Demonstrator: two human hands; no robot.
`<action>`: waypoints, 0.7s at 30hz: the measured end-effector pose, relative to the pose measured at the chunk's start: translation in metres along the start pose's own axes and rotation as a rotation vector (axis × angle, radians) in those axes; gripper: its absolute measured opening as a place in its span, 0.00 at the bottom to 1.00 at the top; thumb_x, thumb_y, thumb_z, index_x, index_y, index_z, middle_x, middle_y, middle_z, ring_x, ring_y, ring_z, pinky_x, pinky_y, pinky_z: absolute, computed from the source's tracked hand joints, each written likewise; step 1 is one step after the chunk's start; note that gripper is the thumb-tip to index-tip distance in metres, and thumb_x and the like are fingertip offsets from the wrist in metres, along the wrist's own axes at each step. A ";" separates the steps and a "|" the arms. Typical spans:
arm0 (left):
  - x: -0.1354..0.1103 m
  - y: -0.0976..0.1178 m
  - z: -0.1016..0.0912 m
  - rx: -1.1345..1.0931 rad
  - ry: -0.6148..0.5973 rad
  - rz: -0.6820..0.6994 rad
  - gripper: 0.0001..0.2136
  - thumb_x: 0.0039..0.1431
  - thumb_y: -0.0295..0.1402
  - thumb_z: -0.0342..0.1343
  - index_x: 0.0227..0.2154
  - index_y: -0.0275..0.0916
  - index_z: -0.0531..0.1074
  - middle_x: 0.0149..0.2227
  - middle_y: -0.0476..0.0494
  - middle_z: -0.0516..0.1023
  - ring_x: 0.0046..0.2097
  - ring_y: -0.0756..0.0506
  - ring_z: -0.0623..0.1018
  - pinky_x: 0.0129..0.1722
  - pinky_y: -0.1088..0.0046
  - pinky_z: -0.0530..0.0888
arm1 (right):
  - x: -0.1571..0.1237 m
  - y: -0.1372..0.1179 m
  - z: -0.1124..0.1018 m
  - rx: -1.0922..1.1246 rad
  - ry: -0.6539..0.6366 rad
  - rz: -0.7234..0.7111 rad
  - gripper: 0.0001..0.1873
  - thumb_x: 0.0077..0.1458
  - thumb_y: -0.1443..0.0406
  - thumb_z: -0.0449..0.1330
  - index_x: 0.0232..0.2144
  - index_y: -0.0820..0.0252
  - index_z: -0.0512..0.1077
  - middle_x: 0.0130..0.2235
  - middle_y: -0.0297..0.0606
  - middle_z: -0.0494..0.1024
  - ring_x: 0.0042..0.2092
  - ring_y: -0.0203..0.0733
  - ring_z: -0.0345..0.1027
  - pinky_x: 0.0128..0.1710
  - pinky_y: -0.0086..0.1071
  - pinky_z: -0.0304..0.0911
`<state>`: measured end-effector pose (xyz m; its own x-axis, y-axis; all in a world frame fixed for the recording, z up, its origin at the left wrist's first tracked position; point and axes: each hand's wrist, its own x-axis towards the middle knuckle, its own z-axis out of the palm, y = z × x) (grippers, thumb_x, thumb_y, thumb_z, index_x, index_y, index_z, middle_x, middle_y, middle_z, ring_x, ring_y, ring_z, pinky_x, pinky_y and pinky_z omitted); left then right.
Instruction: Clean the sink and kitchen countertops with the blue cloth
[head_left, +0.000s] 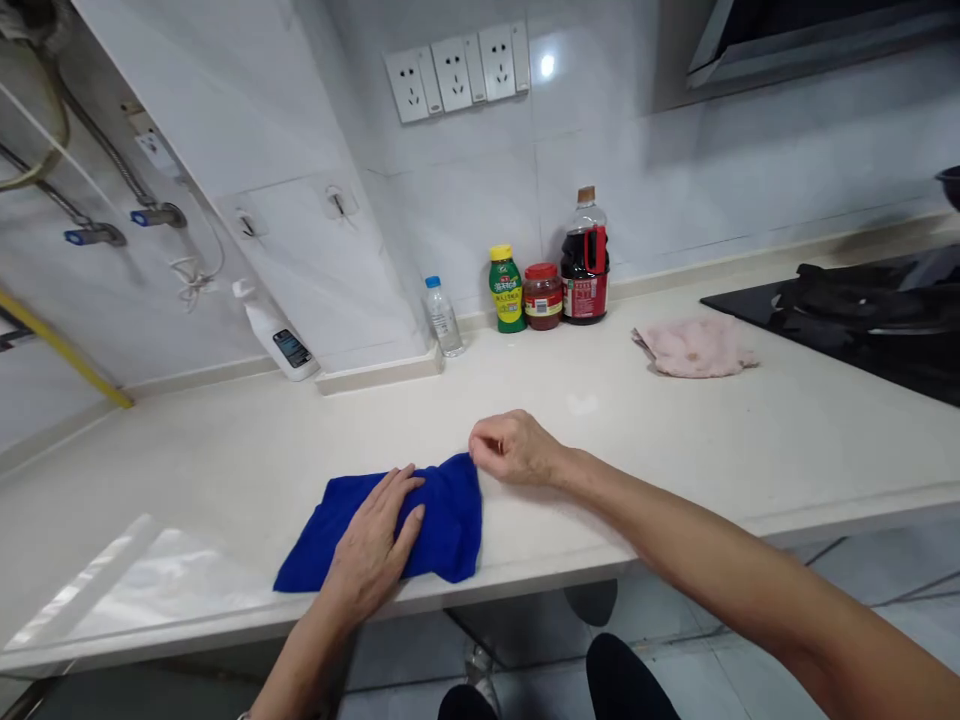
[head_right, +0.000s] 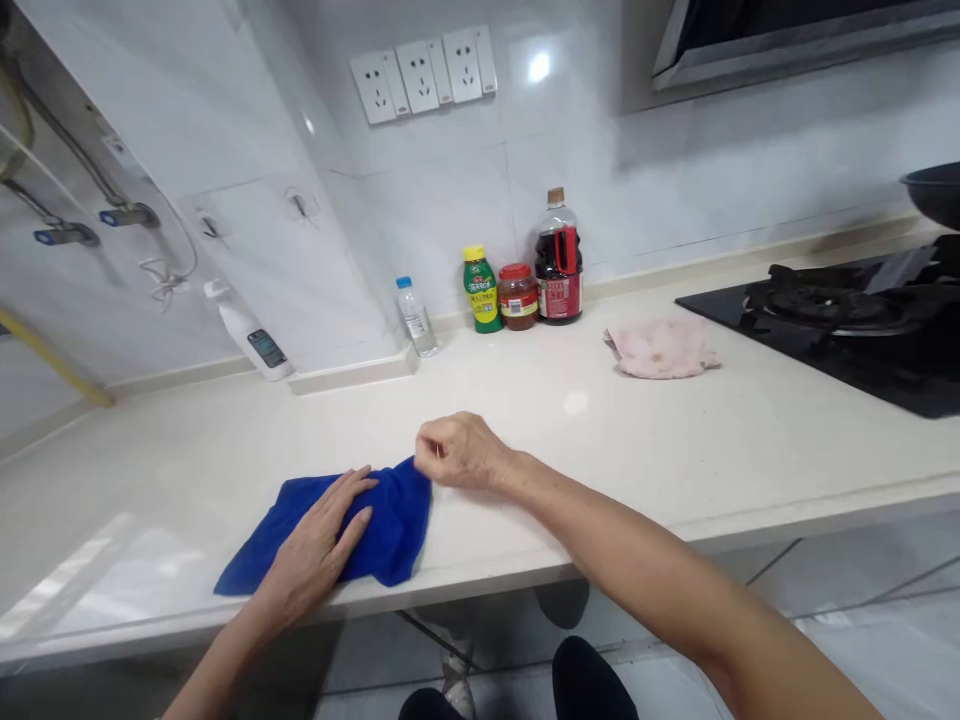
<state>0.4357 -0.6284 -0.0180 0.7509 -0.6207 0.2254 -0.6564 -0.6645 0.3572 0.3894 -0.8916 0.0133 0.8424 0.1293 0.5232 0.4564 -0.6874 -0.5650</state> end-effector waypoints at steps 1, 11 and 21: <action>0.001 -0.001 0.002 -0.014 -0.020 -0.020 0.26 0.68 0.51 0.41 0.58 0.44 0.70 0.68 0.44 0.64 0.70 0.40 0.59 0.71 0.48 0.57 | -0.002 -0.006 -0.002 -0.021 -0.125 0.022 0.11 0.57 0.65 0.58 0.24 0.61 0.74 0.25 0.32 0.76 0.27 0.32 0.65 0.31 0.27 0.56; -0.017 -0.003 -0.030 -0.146 -0.149 -0.030 0.33 0.63 0.55 0.53 0.68 0.54 0.56 0.73 0.47 0.49 0.72 0.38 0.54 0.70 0.47 0.57 | -0.022 -0.038 0.005 -0.156 -0.733 -0.056 0.24 0.50 0.45 0.69 0.36 0.58 0.71 0.26 0.27 0.69 0.28 0.34 0.58 0.28 0.29 0.50; -0.038 -0.024 -0.029 0.114 -0.133 0.160 0.27 0.70 0.49 0.45 0.69 0.55 0.55 0.72 0.49 0.53 0.72 0.40 0.54 0.72 0.46 0.49 | -0.022 -0.034 -0.013 0.019 -0.598 -0.312 0.04 0.60 0.71 0.59 0.31 0.59 0.70 0.29 0.28 0.67 0.31 0.31 0.58 0.32 0.27 0.53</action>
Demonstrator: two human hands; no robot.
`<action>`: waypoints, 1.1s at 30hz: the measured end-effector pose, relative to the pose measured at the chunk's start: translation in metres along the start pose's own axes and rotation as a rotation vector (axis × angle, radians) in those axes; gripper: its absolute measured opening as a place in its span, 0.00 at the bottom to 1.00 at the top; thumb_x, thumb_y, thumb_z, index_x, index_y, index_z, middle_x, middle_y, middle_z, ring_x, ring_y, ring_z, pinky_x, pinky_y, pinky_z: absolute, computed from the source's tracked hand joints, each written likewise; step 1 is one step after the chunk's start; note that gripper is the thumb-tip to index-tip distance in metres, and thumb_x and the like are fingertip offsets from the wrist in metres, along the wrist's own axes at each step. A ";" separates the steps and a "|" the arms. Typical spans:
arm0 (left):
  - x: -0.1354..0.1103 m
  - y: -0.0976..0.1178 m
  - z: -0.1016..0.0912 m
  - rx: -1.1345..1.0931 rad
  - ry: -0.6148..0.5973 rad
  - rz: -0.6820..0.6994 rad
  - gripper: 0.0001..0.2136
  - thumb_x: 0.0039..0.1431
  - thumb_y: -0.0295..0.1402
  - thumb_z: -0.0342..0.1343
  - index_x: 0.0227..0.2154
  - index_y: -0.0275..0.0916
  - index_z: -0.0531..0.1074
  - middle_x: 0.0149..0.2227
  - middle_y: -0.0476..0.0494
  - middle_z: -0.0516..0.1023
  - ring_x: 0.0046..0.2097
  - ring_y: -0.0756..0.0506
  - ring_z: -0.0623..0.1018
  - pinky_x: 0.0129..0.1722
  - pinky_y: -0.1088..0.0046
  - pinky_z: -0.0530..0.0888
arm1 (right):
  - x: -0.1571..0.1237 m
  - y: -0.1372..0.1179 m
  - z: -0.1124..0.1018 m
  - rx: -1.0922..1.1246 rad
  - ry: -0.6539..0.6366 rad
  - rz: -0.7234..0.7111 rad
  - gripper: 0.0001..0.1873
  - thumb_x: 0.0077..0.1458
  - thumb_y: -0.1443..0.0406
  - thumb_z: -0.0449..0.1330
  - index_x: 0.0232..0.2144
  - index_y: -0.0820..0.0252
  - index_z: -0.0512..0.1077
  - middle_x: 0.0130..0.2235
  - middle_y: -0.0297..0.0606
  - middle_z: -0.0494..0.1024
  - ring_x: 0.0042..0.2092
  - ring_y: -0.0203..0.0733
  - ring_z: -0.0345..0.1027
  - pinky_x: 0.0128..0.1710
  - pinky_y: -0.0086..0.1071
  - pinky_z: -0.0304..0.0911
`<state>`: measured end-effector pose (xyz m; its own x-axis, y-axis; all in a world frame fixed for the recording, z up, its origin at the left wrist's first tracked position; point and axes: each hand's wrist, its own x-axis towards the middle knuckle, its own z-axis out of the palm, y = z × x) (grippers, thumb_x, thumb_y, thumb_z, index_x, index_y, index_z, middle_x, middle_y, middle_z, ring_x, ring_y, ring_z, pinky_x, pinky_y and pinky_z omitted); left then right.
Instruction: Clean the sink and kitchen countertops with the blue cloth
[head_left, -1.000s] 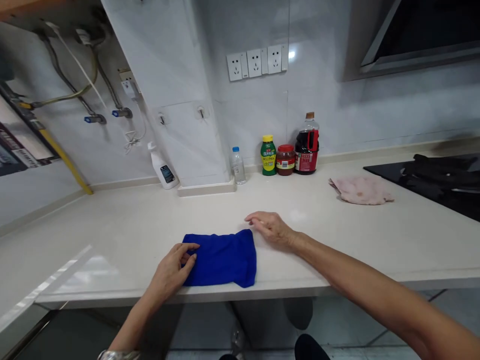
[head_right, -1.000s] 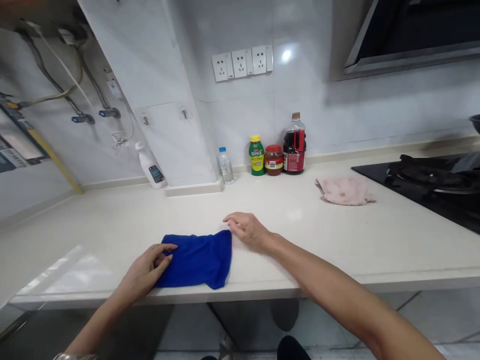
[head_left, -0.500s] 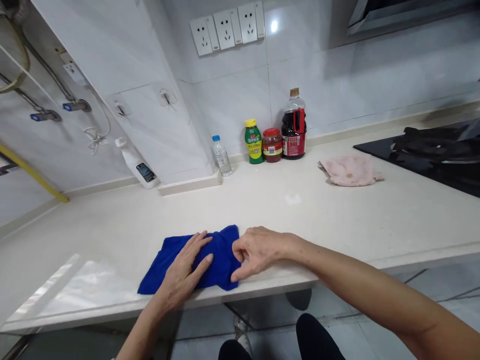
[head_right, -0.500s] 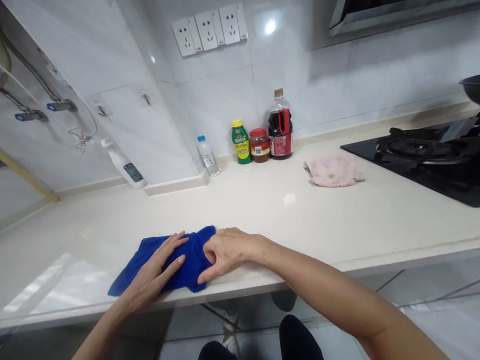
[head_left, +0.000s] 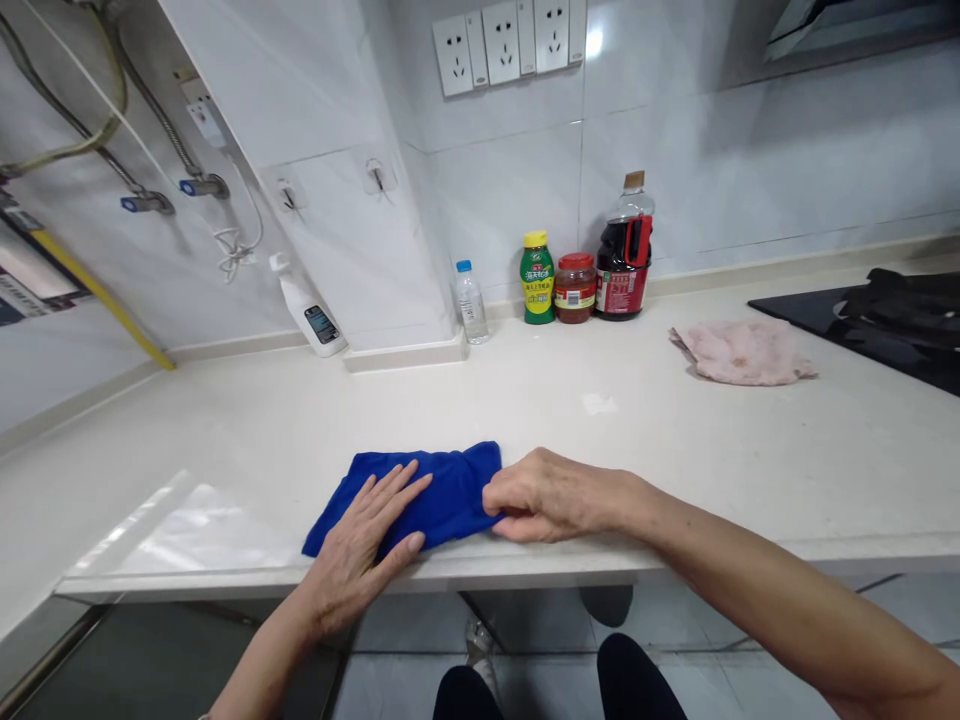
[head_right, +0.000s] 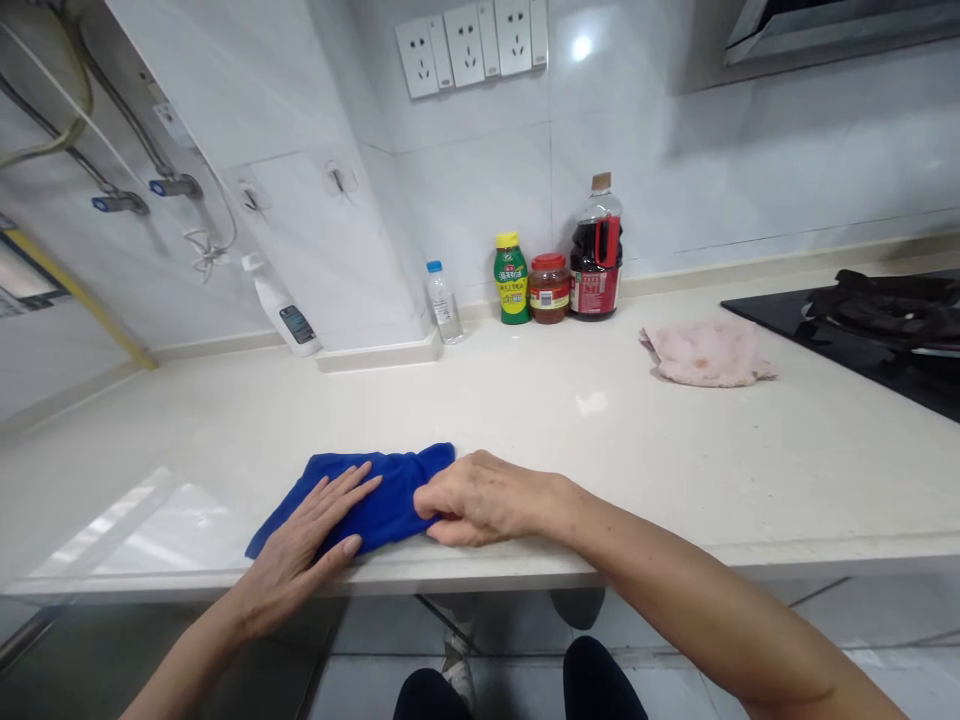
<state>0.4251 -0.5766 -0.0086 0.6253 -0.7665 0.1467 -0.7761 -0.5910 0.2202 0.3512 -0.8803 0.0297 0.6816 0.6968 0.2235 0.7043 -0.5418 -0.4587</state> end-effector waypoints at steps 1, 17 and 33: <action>0.000 0.000 -0.001 -0.001 -0.005 -0.003 0.26 0.70 0.48 0.44 0.69 0.55 0.55 0.72 0.50 0.53 0.72 0.40 0.54 0.72 0.46 0.49 | -0.003 -0.001 -0.005 0.008 0.009 0.010 0.05 0.57 0.72 0.59 0.30 0.59 0.70 0.28 0.27 0.67 0.30 0.31 0.57 0.32 0.27 0.53; 0.035 0.039 0.025 0.096 0.072 -0.234 0.35 0.67 0.56 0.35 0.68 0.41 0.61 0.72 0.36 0.54 0.73 0.34 0.51 0.71 0.46 0.51 | 0.003 0.024 -0.008 -0.548 0.148 0.608 0.19 0.68 0.63 0.48 0.35 0.65 0.78 0.40 0.48 0.81 0.38 0.45 0.74 0.34 0.33 0.58; 0.059 0.099 0.063 0.102 0.099 -0.055 0.44 0.61 0.62 0.45 0.71 0.35 0.52 0.72 0.21 0.45 0.72 0.20 0.42 0.66 0.29 0.51 | 0.011 0.046 -0.005 -0.537 0.268 0.770 0.19 0.68 0.62 0.48 0.38 0.62 0.77 0.42 0.46 0.80 0.42 0.47 0.75 0.38 0.34 0.61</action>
<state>0.3803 -0.6960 -0.0385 0.6680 -0.7069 0.2326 -0.7418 -0.6574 0.1325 0.3921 -0.9000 0.0158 0.9690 -0.0314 0.2450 -0.0011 -0.9924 -0.1229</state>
